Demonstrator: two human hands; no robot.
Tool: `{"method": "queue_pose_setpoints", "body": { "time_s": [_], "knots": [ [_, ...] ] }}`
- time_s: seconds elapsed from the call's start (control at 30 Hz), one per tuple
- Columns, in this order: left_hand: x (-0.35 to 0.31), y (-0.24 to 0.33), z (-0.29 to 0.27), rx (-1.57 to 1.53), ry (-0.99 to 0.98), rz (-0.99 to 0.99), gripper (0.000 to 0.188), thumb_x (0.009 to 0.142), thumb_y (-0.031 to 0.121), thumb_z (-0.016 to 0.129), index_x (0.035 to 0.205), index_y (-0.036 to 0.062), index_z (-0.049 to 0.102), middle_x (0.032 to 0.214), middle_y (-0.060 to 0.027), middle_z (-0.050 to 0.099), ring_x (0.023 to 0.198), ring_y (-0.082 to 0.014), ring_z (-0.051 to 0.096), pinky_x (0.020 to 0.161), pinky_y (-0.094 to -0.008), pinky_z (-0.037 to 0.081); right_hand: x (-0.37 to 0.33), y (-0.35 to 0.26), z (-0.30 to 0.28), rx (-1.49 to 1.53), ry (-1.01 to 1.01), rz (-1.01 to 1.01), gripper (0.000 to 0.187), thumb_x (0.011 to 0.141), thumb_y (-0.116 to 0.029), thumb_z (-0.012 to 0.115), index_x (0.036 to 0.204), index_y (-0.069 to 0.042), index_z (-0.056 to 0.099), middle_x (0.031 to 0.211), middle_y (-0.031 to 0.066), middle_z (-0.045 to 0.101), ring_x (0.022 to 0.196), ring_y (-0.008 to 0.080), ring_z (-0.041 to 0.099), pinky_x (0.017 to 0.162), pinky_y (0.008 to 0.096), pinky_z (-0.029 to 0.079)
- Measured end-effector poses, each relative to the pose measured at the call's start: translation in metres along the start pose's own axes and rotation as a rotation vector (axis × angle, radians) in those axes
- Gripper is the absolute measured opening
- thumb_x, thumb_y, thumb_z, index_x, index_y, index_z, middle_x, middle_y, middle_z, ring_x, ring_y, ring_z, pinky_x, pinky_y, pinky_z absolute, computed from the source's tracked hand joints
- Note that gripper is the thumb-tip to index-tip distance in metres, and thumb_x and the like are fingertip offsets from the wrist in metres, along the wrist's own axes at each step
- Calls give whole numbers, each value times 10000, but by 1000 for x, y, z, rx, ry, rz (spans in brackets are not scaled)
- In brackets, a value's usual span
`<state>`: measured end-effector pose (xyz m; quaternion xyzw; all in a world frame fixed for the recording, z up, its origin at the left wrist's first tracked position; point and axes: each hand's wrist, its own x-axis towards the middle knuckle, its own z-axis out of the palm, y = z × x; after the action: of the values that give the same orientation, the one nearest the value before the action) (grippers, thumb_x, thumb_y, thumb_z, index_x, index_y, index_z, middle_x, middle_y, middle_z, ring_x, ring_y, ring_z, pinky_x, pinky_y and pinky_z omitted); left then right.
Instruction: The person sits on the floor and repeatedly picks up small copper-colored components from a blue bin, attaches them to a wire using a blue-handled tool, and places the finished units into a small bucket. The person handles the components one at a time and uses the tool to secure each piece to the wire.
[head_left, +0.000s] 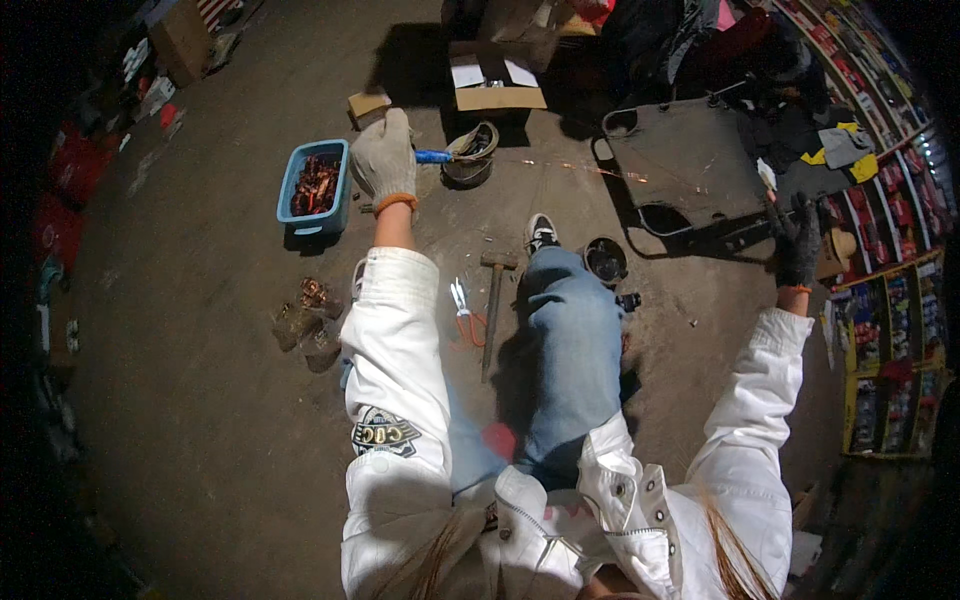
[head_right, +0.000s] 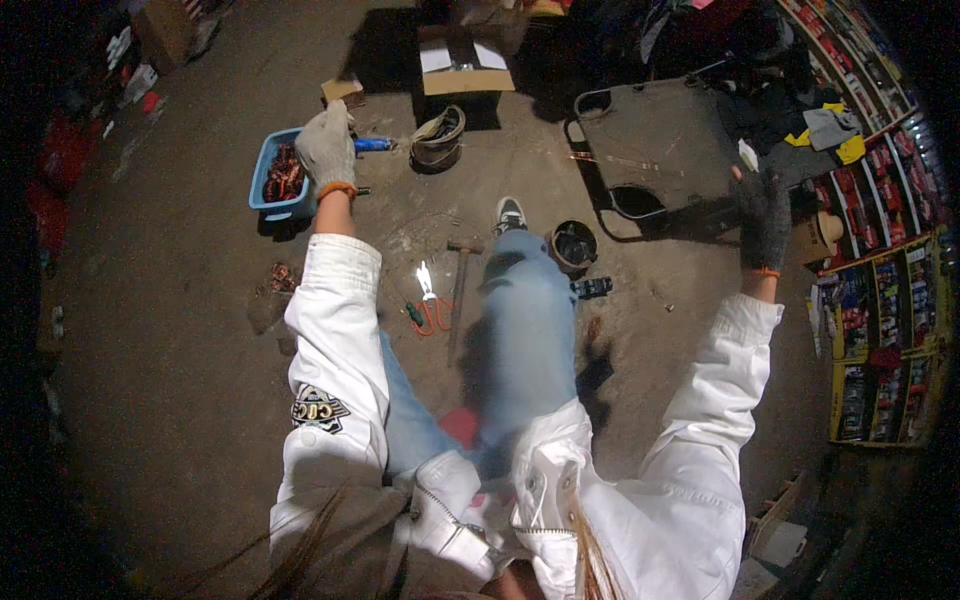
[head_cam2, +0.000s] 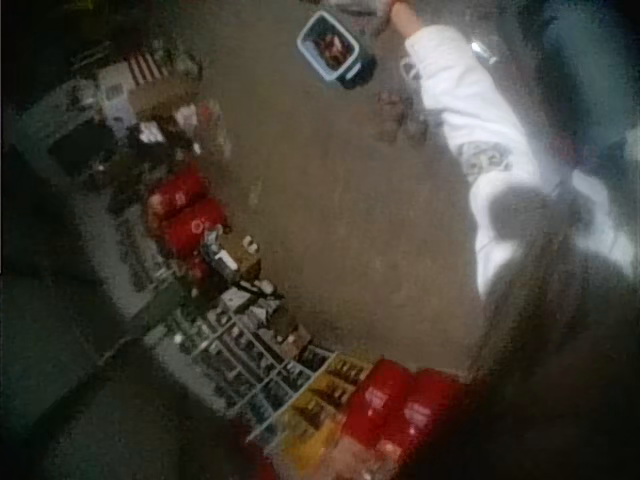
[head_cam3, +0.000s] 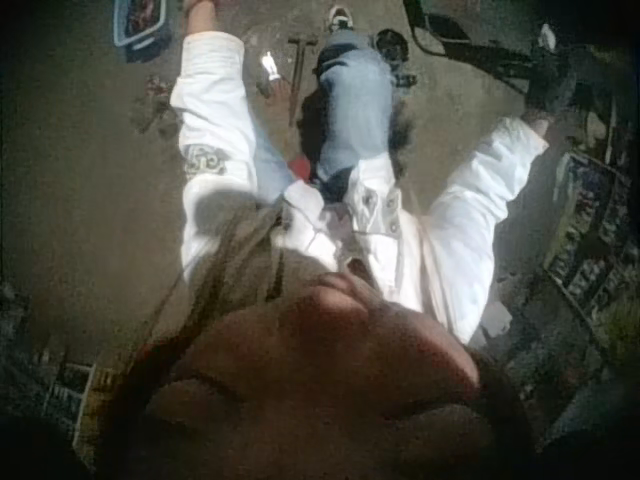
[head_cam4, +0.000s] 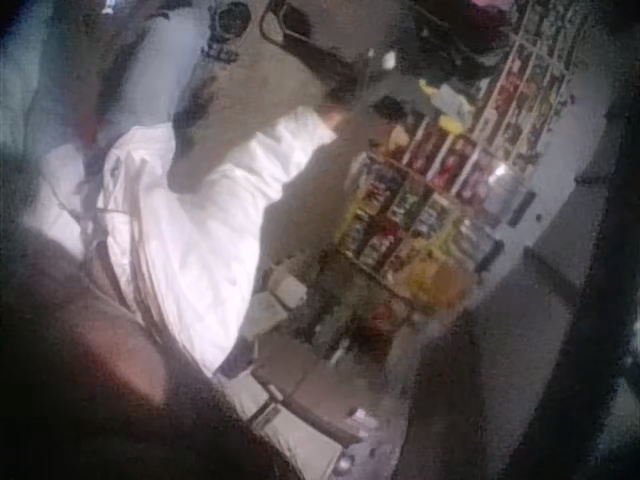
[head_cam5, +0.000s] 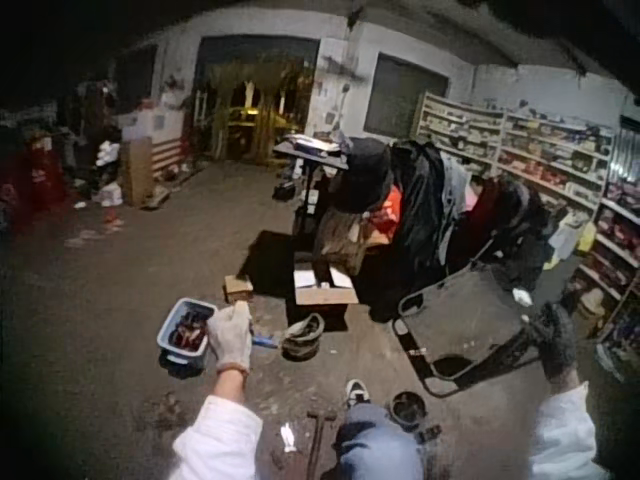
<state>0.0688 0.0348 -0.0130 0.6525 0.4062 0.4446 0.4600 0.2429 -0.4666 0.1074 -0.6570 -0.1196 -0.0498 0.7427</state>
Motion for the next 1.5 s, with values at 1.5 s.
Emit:
{"method": "queue_pose_setpoints", "body": {
  "time_s": [1.5],
  "knots": [
    [-20, 12, -57, 24, 113, 35, 414, 848, 332, 512, 649, -30, 534, 580, -173, 497, 519, -252, 450, 542, -389, 366, -164, 126, 356, -195, -683, -346, 162, 818, -121, 682, 932, -7, 660, 871, 139, 665, 779, 210, 644, 728, 318, 501]
  ]
}}
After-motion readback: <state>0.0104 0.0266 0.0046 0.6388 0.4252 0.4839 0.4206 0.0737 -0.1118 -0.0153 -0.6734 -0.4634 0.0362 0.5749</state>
